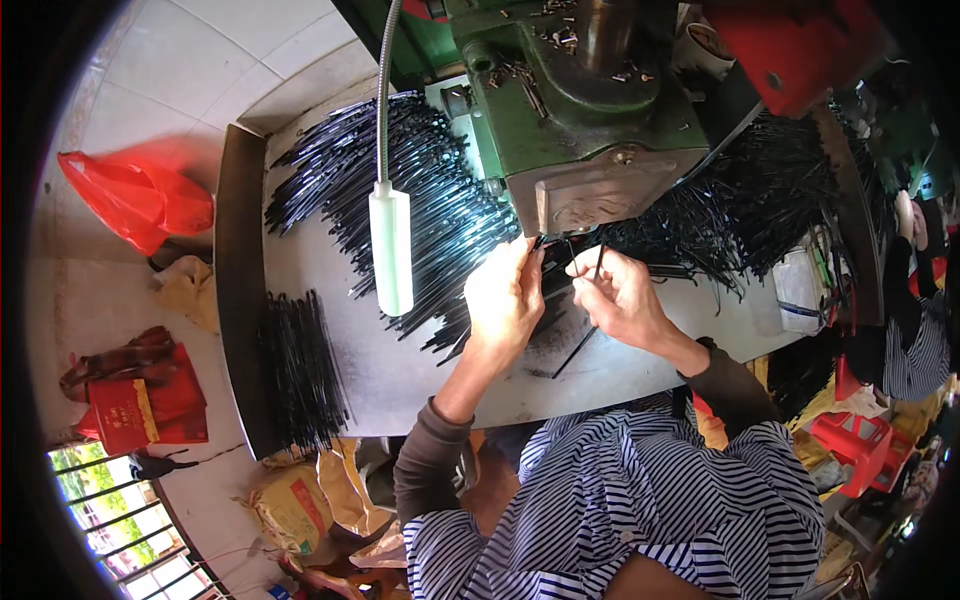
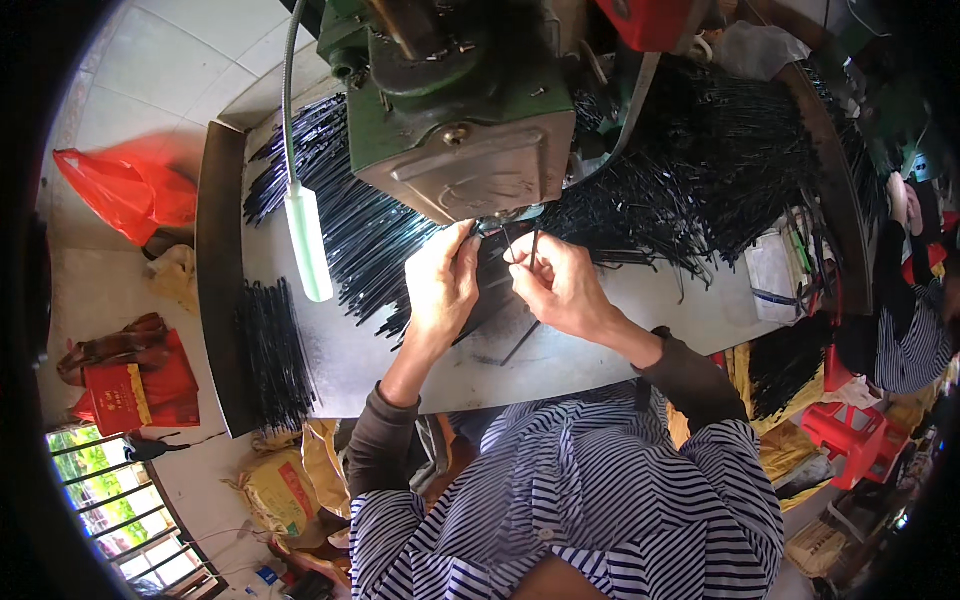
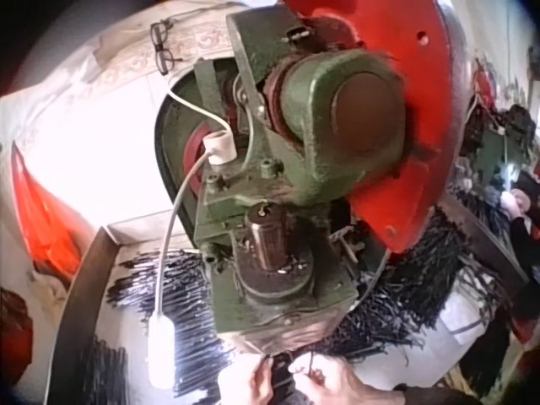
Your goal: The person feeds long metal wires into an industrial machine by hand for processing.
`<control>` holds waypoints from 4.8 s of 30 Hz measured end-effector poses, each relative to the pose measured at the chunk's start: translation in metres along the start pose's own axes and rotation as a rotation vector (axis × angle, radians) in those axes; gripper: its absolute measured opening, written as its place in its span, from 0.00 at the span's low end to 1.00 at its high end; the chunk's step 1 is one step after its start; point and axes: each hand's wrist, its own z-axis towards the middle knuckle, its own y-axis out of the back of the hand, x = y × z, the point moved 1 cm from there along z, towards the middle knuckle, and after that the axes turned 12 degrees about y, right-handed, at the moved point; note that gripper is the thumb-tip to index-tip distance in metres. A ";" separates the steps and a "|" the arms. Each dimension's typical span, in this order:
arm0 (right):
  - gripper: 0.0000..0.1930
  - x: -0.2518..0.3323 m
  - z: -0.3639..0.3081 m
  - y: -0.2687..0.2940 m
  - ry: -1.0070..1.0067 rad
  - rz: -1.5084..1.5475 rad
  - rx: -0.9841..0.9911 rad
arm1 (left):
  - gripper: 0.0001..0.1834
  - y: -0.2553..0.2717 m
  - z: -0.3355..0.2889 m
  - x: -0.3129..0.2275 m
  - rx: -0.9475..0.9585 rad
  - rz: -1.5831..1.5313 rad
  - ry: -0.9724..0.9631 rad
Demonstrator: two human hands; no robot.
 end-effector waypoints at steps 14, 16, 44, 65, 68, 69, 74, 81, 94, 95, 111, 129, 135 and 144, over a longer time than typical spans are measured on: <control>0.04 -0.007 0.012 0.000 -0.077 0.138 -0.008 | 0.11 -0.008 0.003 0.006 0.001 0.064 -0.022; 0.04 -0.011 0.013 0.000 -0.065 0.153 -0.014 | 0.09 -0.014 0.004 0.011 -0.113 0.051 -0.138; 0.02 -0.010 0.019 0.012 -0.162 0.096 0.005 | 0.17 -0.009 0.011 0.003 0.066 0.482 -0.286; 0.13 -0.019 0.006 -0.014 -0.259 0.706 -0.056 | 0.08 0.053 -0.016 0.027 0.807 -1.067 0.925; 0.15 -0.024 0.011 -0.015 -0.302 0.800 -0.074 | 0.09 0.056 -0.015 0.028 0.798 -0.997 0.887; 0.15 -0.027 0.015 -0.014 -0.330 0.835 -0.053 | 0.09 0.057 -0.015 0.029 0.788 -0.954 0.876; 0.14 -0.027 0.025 -0.019 -0.394 0.906 -0.028 | 0.07 0.065 -0.005 0.022 0.758 -0.690 0.715; 0.13 -0.015 0.013 -0.011 -0.269 0.967 -0.188 | 0.07 0.074 -0.008 0.028 0.652 -0.722 0.734; 0.11 -0.040 0.031 0.024 0.085 0.862 -0.329 | 0.10 -0.015 0.012 0.018 0.208 -1.621 0.706; 0.11 -0.038 0.032 0.023 0.083 0.862 -0.332 | 0.10 -0.017 0.012 0.019 0.209 -1.620 0.709; 0.11 -0.046 0.027 0.029 -0.025 0.918 -0.449 | 0.07 -0.023 0.019 0.015 0.063 -1.266 0.626; 0.09 0.053 -0.030 0.195 0.265 -0.985 -0.108 | 0.12 -0.011 -0.018 0.006 0.278 -1.448 0.905; 0.06 0.036 -0.019 0.233 0.496 -1.492 0.030 | 0.10 -0.029 -0.031 -0.002 0.536 -1.390 0.836; 0.07 0.002 0.013 0.042 0.842 -1.048 0.228 | 0.10 -0.027 -0.028 -0.008 0.552 -1.622 0.924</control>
